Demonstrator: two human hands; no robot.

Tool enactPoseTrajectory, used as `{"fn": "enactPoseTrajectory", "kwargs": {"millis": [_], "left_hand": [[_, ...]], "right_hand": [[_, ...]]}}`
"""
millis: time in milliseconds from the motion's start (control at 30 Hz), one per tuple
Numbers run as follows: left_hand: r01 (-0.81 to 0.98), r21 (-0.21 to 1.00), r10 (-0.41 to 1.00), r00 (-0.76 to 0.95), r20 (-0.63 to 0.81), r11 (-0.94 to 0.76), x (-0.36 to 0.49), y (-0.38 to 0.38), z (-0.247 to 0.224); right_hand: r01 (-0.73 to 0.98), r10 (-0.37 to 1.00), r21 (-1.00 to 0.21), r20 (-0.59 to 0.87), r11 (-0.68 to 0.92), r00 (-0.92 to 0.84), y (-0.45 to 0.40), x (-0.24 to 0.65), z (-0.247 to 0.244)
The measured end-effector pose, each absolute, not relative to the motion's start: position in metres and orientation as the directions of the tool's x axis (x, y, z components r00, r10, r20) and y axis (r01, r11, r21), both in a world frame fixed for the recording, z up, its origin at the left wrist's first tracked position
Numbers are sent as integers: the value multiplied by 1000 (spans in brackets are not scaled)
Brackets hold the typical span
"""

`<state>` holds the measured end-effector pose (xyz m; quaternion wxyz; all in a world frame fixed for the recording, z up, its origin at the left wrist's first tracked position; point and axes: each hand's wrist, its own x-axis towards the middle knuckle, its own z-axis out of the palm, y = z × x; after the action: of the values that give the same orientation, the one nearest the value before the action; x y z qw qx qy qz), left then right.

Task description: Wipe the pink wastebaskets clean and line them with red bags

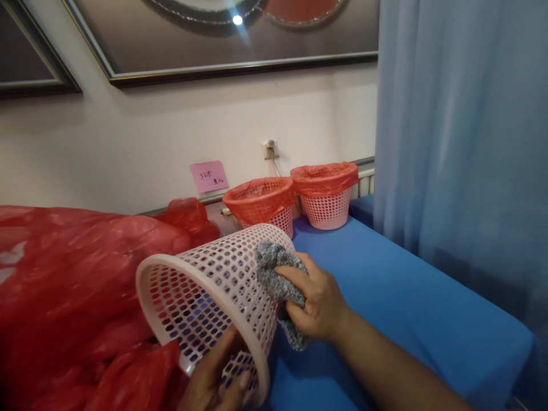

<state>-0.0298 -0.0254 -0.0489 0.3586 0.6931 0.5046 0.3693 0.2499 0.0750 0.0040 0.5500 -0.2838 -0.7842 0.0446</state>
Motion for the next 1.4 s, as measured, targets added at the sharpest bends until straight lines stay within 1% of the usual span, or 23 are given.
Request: {"fn": "enactPoseTrajectory", "kwargs": {"millis": [67, 133, 200, 233, 267, 300, 400, 467, 533, 633, 700, 767, 867, 933, 1000, 1067, 1100, 1133, 1200, 1267, 1300, 1333, 1400], "left_hand": [[442, 858, 957, 233, 174, -264, -31, -29, -59], [322, 896, 946, 207, 250, -307, -24, -28, -56], [162, 914, 928, 96, 361, -372, -10, -24, -37], [114, 907, 913, 7, 408, -406, -2, -21, -22], [106, 904, 901, -98, 423, -414, 7, -18, -6], [115, 906, 892, -163, 421, -407, 15, -15, 11], [231, 922, 902, -235, 362, -309, 33, -6, 53], [314, 903, 900, -226, 372, -294, 39, -3, 66], [408, 854, 887, -185, 424, -323, 42, -5, 66], [538, 748, 863, -73, 500, -388, 41, -17, 50], [612, 674, 849, -10, 529, -413, 36, -26, 34], [698, 585, 822, 9, 570, -413, 28, -34, 15], [778, 445, 770, 76, 633, -443, 10, -40, -14], [786, 342, 696, 150, 702, -514, -2, -41, -29], [819, 330, 692, 109, 713, -469, -11, -41, -37], [853, 376, 719, -2, 695, -362, -16, -40, -38], [861, 398, 725, -51, 687, -316, -18, -39, -36], [866, 413, 727, -87, 681, -283, -20, -38, -34], [869, 424, 718, -124, 685, -255, -24, -36, -30], [866, 422, 710, -116, 694, -270, -29, -33, -29], [861, 423, 708, -111, 698, -282, -31, -32, -29], [856, 425, 707, -103, 699, -295, -32, -31, -30], [841, 431, 712, -81, 697, -327, -32, -30, -33]], "right_hand": [[321, 403, -316, 879, 893, -254, 67, 247, 4], [249, 325, -253, 892, 935, -314, 61, 242, 3], [181, 252, -198, 897, 963, -363, 59, 237, 1], [152, 217, -171, 899, 974, -380, 59, 235, 1], [129, 188, -148, 900, 981, -394, 60, 233, 0], [113, 167, -133, 899, 985, -404, 61, 232, 0], [95, 163, -135, 891, 986, -424, 64, 232, 0], [105, 193, -165, 898, 981, -396, 66, 234, 0], [160, 257, -216, 918, 963, -304, 68, 240, 0], [277, 347, -312, 934, 909, -87, 71, 250, 4], [323, 352, -332, 936, 886, -4, 68, 255, 6], [337, 309, -286, 951, 897, -15, 60, 253, 6], [308, 179, -116, 966, 944, -184, 36, 234, 3], [300, 153, -63, 946, 952, -287, 18, 218, -1], [357, 208, -88, 926, 930, -314, 7, 209, -4], [482, 297, -148, 921, 864, -251, 6, 215, -3], [559, 354, -193, 915, 807, -195, 9, 224, -1], [636, 422, -253, 898, 729, -126, 15, 236, 2], [761, 568, -384, 823, 523, 25, 31, 263, 12], [808, 672, -463, 732, 364, 117, 44, 283, 23], [808, 701, -482, 702, 337, 127, 47, 286, 29], [796, 715, -491, 690, 353, 109, 46, 284, 34], [733, 703, -482, 711, 481, 7, 35, 262, 42]]}}
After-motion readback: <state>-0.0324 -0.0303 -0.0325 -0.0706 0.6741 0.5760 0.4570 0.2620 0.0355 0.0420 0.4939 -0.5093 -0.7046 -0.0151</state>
